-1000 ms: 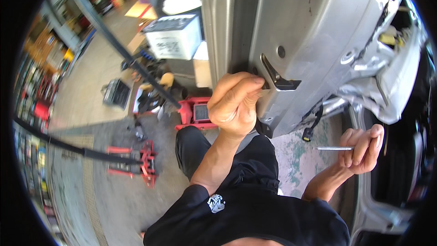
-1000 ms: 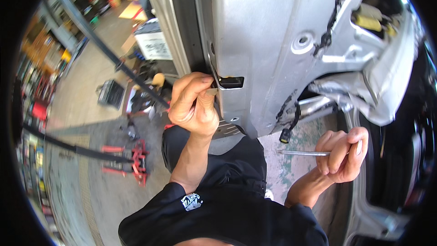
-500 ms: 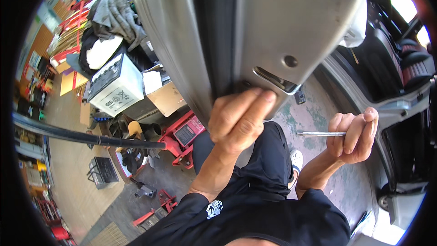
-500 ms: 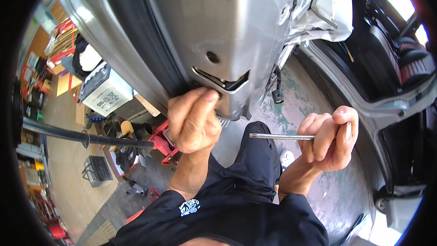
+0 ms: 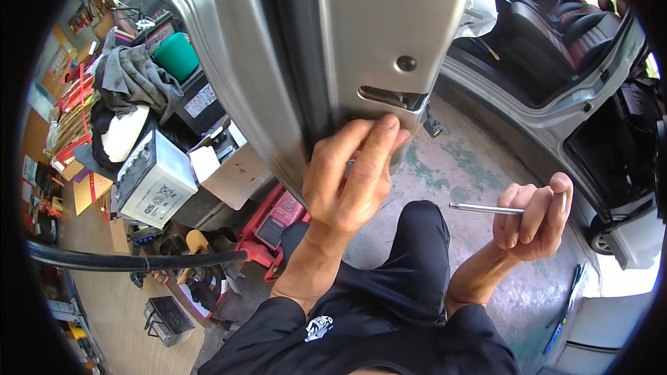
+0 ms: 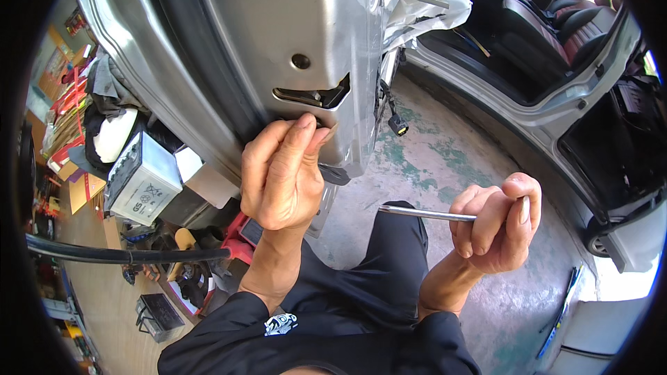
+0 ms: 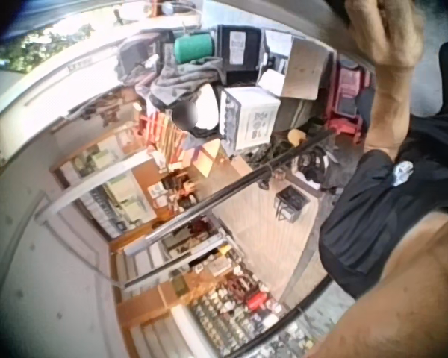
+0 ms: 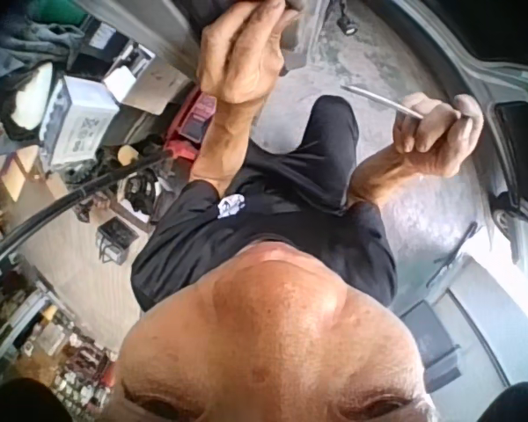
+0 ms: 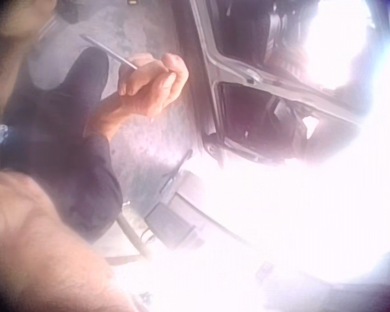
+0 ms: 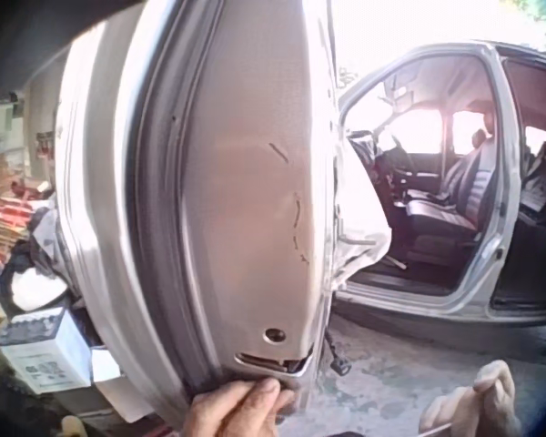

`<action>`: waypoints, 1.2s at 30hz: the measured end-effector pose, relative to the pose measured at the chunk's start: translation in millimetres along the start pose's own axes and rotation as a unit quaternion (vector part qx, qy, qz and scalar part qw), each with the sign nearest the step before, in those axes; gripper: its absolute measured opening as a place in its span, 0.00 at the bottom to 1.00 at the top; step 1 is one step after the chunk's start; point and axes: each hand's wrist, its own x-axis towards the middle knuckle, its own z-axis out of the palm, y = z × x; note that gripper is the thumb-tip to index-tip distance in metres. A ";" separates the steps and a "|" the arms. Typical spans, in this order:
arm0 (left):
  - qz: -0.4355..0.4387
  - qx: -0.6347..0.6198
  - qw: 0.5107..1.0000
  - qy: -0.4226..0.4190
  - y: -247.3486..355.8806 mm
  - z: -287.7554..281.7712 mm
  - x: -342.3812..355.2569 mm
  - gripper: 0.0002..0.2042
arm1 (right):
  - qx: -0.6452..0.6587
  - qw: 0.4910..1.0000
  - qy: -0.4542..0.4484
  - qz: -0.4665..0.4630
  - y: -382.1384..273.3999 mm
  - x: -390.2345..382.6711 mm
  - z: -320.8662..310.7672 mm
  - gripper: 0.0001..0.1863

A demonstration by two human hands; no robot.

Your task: The person is working on a car door, using a screwdriver to tighten screws and adjust components inside the door panel. They are seated on the floor in a garage setting, manipulating tools and parts within the door's interior.

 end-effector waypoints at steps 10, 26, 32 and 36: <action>-0.026 0.070 0.996 0.040 5.7 -0.5 4.5 0.11 | 0.040 0.999 -0.025 0.005 9.2 5.8 -7.2 0.19; -0.101 -0.006 0.993 0.057 7.3 4.6 -6.5 0.12 | -0.025 0.998 -0.045 -0.042 1.6 11.1 26.3 0.18; -0.084 0.008 0.990 0.114 12.2 18.8 -7.3 0.17 | -0.254 0.961 -0.056 -0.096 -0.9 15.8 50.1 0.18; -0.096 0.008 0.990 0.102 15.9 12.9 -7.6 0.18 | -0.402 0.892 -0.160 -0.133 0.1 20.5 69.5 0.15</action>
